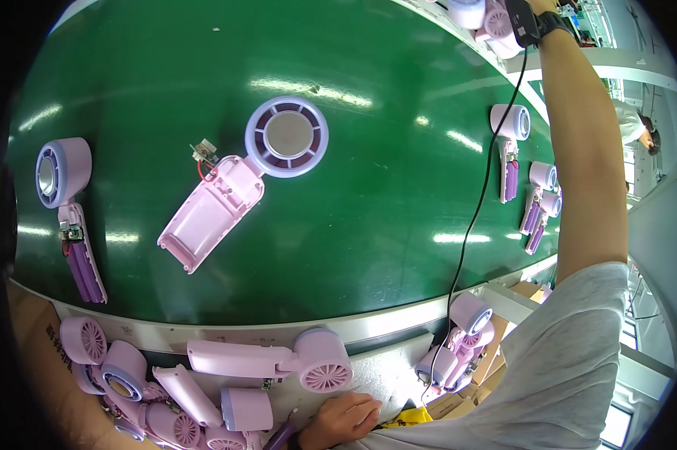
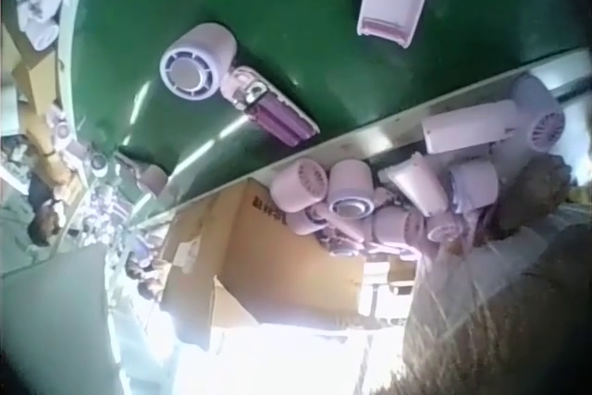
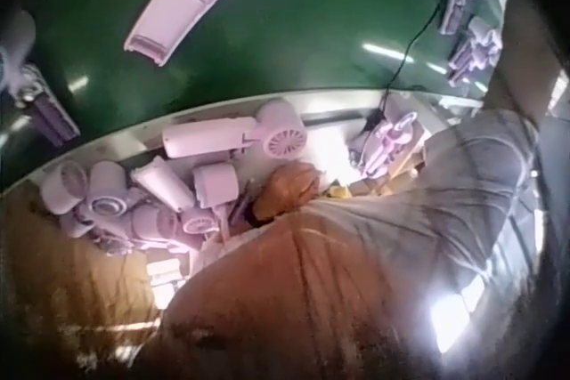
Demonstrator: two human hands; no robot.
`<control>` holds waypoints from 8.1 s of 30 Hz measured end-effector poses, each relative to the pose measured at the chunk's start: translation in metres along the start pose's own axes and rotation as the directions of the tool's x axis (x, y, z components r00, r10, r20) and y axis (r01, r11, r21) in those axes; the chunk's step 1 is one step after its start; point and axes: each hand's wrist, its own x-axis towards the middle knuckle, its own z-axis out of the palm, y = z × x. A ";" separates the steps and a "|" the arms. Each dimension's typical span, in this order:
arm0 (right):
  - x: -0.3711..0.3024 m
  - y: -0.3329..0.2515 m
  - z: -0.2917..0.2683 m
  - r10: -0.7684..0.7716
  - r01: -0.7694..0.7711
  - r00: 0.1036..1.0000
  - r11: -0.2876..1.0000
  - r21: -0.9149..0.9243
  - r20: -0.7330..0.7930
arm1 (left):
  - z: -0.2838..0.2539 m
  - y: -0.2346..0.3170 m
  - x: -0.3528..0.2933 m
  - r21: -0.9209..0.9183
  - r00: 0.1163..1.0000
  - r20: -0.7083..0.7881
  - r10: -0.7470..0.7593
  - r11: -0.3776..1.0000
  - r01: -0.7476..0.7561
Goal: The person picks up a battery from a box, connects it to a circuit board, and presses both components into a pink fan housing. They then place the assembled unit onto a conveyor belt and repeat the process with a new fan.
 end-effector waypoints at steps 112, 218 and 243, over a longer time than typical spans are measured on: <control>-0.484 -0.288 0.469 -0.417 0.397 0.905 0.899 -0.186 -0.085 | 0.011 -0.109 -0.025 0.202 0.909 -0.061 0.412 0.897 -0.393; -0.508 -0.202 0.473 -0.524 0.557 0.627 0.819 -0.139 -0.576 | -0.076 -0.031 -0.028 -0.096 0.962 0.099 -0.255 0.960 0.264; -0.513 -0.201 0.464 -0.351 0.532 0.721 0.833 0.153 -0.597 | -0.071 -0.025 -0.024 -0.036 0.945 0.158 -0.287 0.954 0.296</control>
